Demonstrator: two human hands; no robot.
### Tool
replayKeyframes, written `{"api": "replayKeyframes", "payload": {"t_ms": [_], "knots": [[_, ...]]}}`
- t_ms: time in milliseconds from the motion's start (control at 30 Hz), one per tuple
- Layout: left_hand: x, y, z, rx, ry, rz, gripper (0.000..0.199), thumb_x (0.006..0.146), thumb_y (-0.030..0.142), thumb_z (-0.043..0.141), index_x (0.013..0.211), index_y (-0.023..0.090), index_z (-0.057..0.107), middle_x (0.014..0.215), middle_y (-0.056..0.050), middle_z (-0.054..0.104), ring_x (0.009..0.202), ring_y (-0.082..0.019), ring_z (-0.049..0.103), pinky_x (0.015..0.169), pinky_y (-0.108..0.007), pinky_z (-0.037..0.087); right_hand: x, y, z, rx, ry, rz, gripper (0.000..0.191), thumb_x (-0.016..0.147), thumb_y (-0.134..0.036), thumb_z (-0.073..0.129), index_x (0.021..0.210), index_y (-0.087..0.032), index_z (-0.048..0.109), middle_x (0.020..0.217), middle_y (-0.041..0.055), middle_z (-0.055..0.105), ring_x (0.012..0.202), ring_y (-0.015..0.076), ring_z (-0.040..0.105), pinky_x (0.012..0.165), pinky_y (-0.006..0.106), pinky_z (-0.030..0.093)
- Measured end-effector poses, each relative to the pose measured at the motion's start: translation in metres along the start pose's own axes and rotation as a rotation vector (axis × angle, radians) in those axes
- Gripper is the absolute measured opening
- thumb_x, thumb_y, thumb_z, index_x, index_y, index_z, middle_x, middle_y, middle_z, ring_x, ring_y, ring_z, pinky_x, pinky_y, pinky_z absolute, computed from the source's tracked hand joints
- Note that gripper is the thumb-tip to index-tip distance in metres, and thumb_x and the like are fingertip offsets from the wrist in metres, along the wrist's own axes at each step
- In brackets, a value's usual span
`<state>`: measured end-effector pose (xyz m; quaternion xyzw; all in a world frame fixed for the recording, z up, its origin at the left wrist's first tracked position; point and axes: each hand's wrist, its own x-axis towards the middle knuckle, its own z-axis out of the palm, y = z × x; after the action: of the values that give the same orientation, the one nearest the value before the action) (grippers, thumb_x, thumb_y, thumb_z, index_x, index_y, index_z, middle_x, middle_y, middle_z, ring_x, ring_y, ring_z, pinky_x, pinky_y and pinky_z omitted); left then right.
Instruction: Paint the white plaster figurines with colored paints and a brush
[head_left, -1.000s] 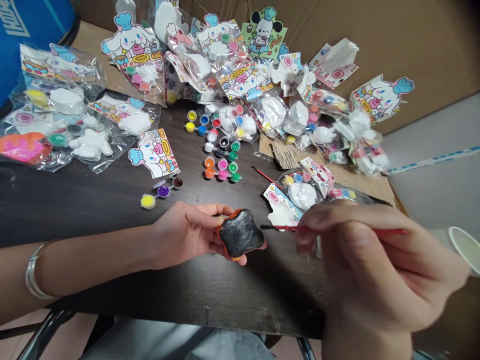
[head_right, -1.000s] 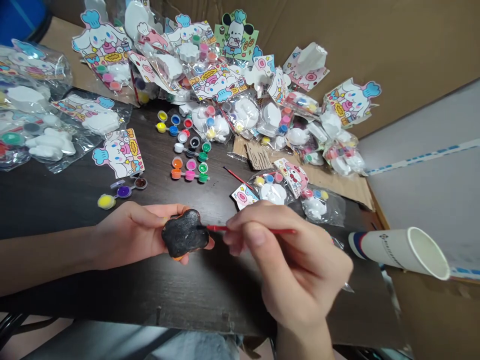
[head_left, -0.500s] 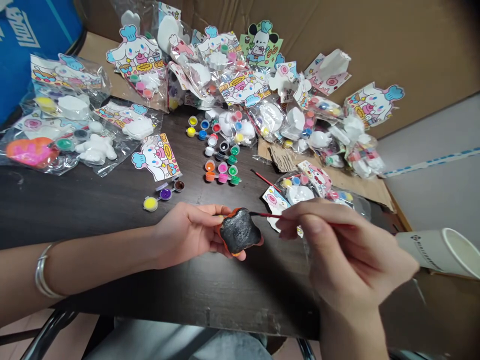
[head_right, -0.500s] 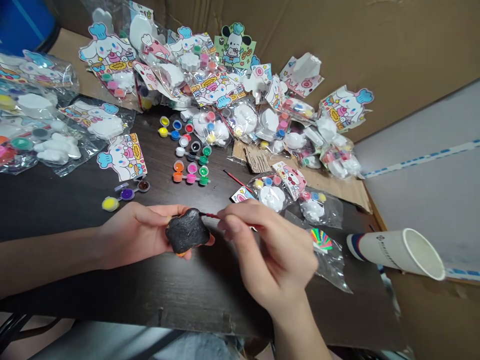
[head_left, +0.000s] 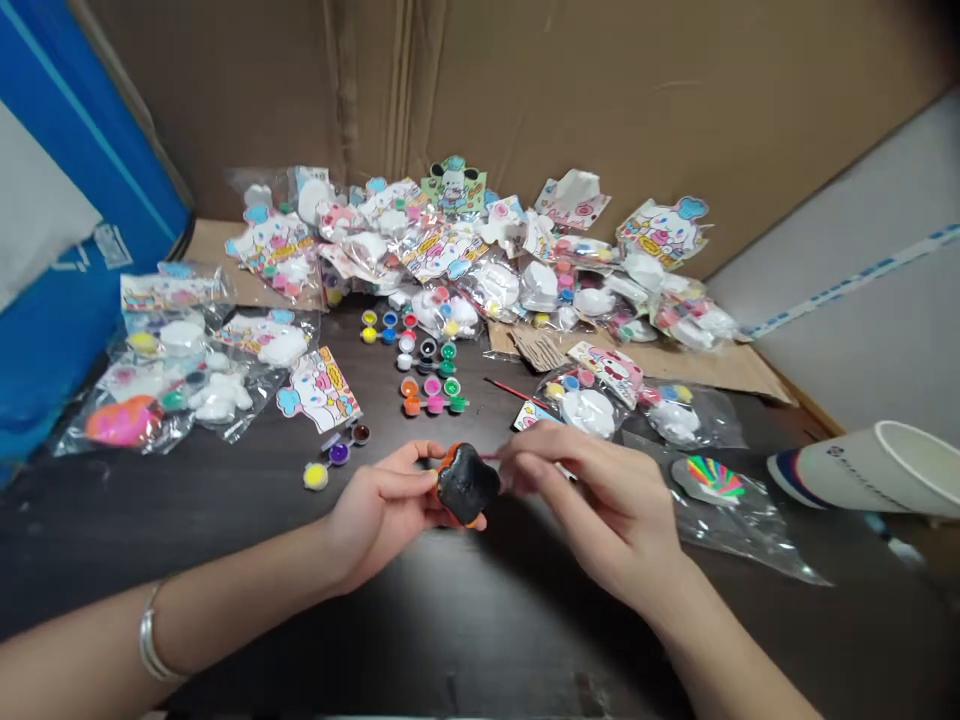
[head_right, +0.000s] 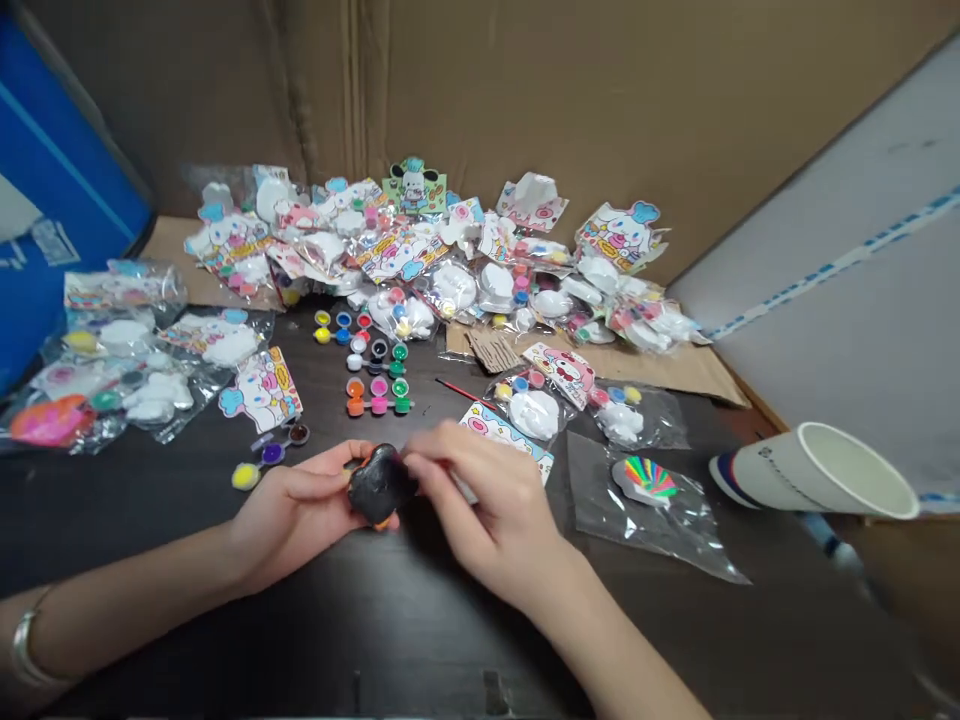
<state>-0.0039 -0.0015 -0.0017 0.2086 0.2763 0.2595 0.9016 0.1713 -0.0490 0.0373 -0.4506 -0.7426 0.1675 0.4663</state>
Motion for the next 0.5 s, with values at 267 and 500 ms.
{"api": "replayKeyframes", "payload": {"t_ms": [267,500], "knots": [[-0.001,0.005,0.006,0.078,0.095,0.108,0.011,0.074,0.011,0.056,0.085,0.013,0.055,0.077,-0.009,0.069,0.067,-0.021,0.062,0.071,-0.035,0.041,0.006,0.005,0.004,0.164,-0.042,0.08,0.017,0.09,-0.012,0.048,0.078,-0.017,0.06,0.067,0.0001,0.062,0.056,0.0086,0.057,0.054,0.019,0.047],[0.003,0.008,0.005,0.012,0.123,0.065,0.011,0.075,0.01,0.054,0.084,0.01,0.06,0.081,-0.012,0.069,0.071,-0.022,0.062,0.071,-0.035,0.042,0.005,0.011,0.011,0.345,0.059,0.224,0.017,0.091,-0.017,0.049,0.081,-0.018,0.063,0.068,0.0004,0.064,0.055,0.0095,0.06,0.051,0.019,0.049]]}}
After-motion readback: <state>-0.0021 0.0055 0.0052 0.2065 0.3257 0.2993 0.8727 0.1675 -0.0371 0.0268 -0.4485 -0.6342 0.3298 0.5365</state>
